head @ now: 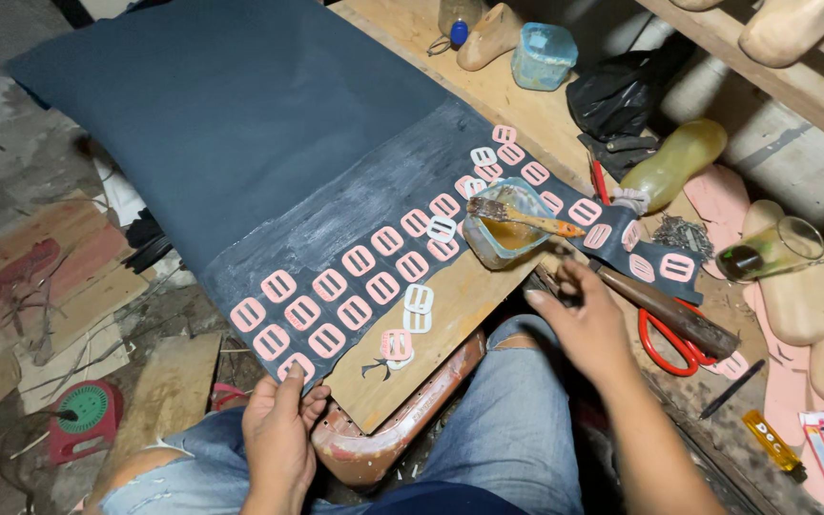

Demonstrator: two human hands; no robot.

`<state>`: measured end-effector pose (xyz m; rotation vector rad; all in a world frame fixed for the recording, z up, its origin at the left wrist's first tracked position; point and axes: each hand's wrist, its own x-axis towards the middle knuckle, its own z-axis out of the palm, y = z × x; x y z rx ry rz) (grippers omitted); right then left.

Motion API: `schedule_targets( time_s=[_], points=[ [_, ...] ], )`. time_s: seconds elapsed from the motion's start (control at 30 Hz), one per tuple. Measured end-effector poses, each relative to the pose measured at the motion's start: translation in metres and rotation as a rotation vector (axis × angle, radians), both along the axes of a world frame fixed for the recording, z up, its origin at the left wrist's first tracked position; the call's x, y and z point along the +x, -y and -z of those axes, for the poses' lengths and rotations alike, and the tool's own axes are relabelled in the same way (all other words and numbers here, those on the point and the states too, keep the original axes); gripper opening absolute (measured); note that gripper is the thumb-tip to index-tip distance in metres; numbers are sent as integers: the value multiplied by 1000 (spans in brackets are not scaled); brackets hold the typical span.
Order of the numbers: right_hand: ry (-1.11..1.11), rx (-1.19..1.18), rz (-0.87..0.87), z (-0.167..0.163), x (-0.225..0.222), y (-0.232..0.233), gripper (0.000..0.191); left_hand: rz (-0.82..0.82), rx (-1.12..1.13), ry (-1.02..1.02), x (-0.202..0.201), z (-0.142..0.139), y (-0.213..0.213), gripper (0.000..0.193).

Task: The person applies adhesive to a dark sheet and places small white plastic buckle parts onto the sheet in rows. They use a brush to spread the adhesive and press each part into place.

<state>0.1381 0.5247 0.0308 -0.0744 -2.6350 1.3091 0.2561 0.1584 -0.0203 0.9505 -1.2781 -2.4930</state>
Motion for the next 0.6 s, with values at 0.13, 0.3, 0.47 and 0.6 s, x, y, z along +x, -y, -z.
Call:
schedule_targets(
  time_s=[0.13, 0.3, 0.47, 0.6],
  points=[
    [-32, 334, 156, -11, -22, 56, 105, 33, -43, 53, 0, -4, 4, 15],
    [-52, 249, 214, -10, -47, 68, 102, 46, -72, 91, -2, -9, 4, 17],
    [-84, 242, 215, 7, -56, 48, 97, 76, -96, 107, -2, -10, 6, 18],
    [-108, 219, 206, 16, -41, 31, 95, 83, -110, 103, -2, -10, 6, 19]
  ],
)
